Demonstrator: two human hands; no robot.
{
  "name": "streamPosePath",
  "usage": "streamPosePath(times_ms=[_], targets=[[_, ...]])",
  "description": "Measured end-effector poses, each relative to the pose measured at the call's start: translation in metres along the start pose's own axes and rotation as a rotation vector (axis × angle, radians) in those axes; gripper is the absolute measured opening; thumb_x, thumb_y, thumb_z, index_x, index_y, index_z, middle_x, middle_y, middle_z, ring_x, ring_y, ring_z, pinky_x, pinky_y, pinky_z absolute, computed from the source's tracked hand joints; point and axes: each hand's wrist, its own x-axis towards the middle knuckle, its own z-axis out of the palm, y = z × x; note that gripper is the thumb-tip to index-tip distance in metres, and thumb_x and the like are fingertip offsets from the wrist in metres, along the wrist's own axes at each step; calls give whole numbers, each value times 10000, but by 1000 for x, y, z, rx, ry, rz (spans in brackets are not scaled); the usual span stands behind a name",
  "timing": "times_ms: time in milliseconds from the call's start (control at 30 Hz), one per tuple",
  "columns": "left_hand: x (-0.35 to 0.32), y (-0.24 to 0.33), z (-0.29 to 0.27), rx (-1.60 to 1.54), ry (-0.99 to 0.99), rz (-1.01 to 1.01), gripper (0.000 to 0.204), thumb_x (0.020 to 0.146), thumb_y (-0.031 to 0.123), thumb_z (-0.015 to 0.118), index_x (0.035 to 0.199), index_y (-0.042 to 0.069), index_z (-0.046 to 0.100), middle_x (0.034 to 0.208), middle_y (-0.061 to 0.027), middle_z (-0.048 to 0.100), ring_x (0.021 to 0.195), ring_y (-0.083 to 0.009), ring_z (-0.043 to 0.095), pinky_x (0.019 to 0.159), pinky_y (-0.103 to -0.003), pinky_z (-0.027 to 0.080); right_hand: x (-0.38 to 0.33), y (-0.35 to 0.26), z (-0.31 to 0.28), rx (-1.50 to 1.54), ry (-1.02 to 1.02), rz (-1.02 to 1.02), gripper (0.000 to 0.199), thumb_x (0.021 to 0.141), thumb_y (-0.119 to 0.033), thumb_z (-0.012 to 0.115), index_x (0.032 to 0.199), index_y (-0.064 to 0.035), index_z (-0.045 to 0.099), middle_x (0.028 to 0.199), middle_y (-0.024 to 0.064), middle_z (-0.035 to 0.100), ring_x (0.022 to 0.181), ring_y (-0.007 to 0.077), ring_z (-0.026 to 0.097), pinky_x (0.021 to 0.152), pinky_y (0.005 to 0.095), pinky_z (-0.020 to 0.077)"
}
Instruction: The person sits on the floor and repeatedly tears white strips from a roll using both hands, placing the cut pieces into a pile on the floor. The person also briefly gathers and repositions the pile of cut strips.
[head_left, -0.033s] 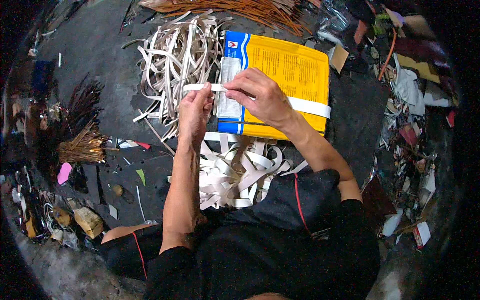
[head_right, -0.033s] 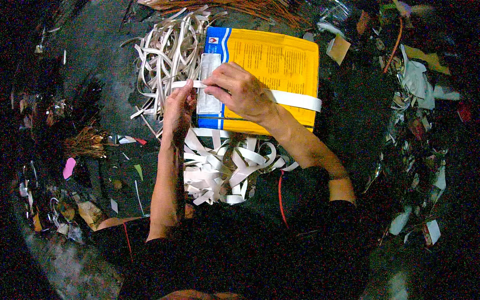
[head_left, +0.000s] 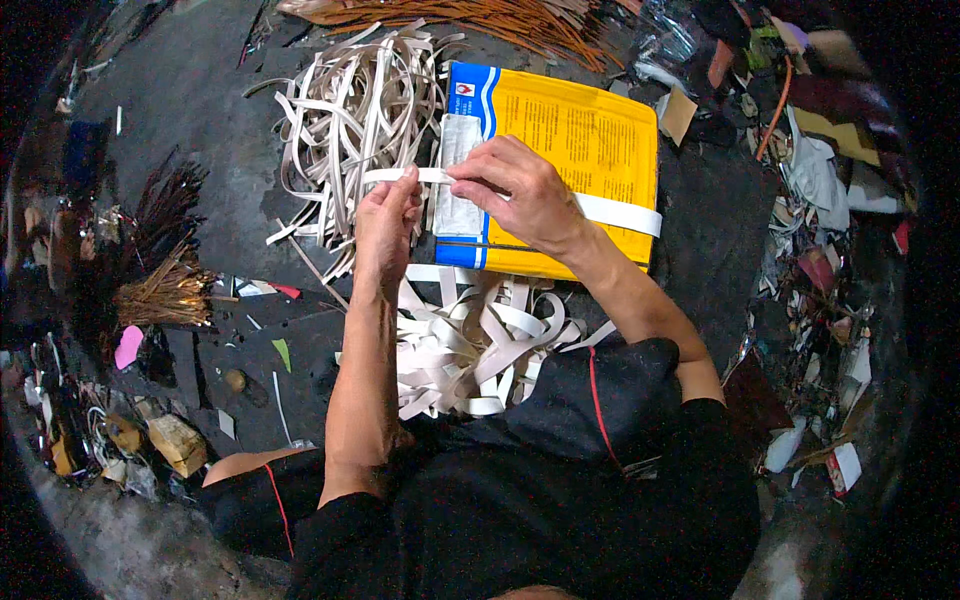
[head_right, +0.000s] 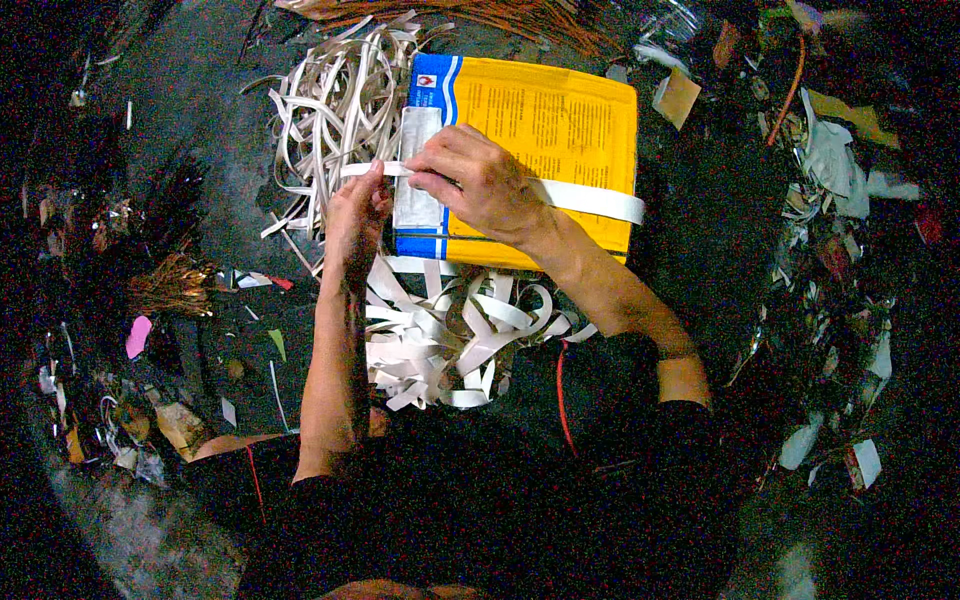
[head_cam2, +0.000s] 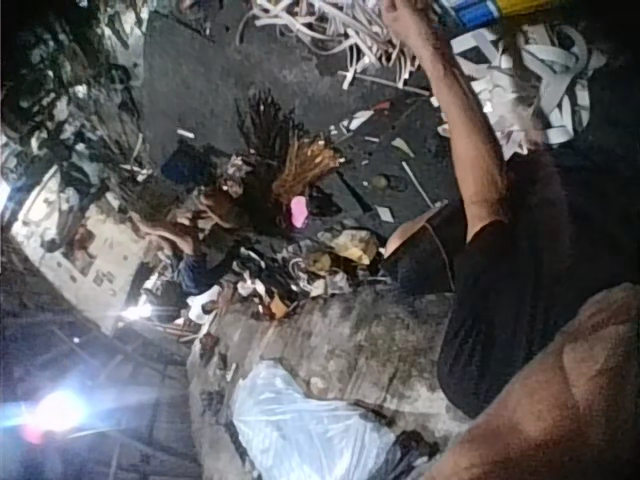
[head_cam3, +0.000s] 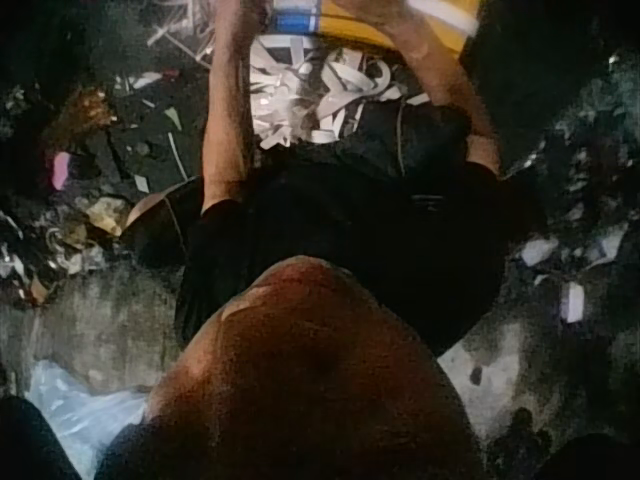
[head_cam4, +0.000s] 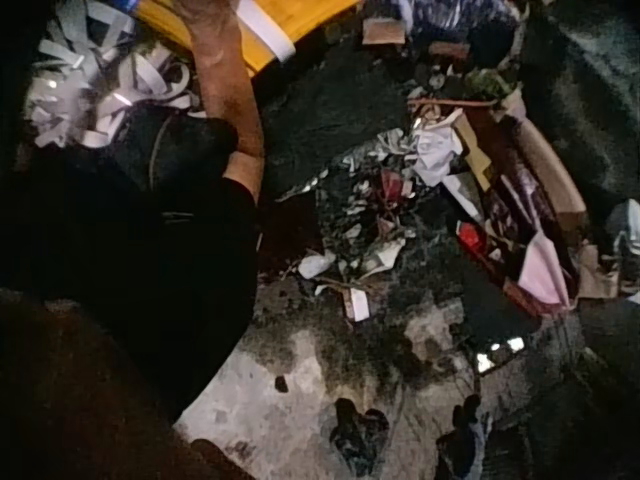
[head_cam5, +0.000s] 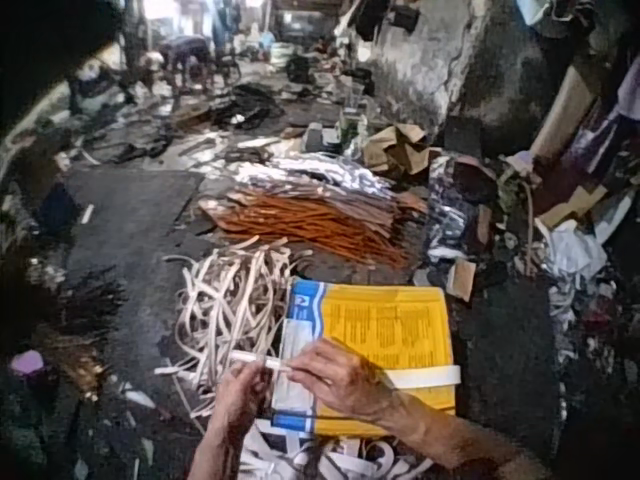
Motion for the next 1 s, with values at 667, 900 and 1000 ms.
streamPosePath(times_ms=[667, 900, 1000], targets=[[-12, 14, 18, 238, 6, -14, 268, 885, 305, 664, 826, 48, 624, 689, 28, 554, 582, -38, 414, 525, -190, 298, 3, 4, 2, 10, 18, -7, 132, 769, -121, 714, 869, -46, 670, 821, 81, 607, 792, 262, 590, 712, 358, 491], [20, 8, -22, 49, 4, -62, 206, 896, 228, 656, 845, 40, 592, 732, 5, 563, 605, -52, 461, 560, -192, 365, 6, 5, 7, -25, 44, -38, 127, 767, -118, 714, 855, -41, 664, 815, 83, 608, 771, 265, 587, 691, 362, 483], [17, -1, -12, -335, 15, -6, 219, 938, 274, 583, 888, 62, 562, 765, -2, 571, 662, -80, 516, 588, -214, 395, 7, 4, 5, -35, 38, -41, 124, 766, -114, 713, 852, -41, 661, 812, 83, 607, 766, 264, 586, 688, 362, 481]])
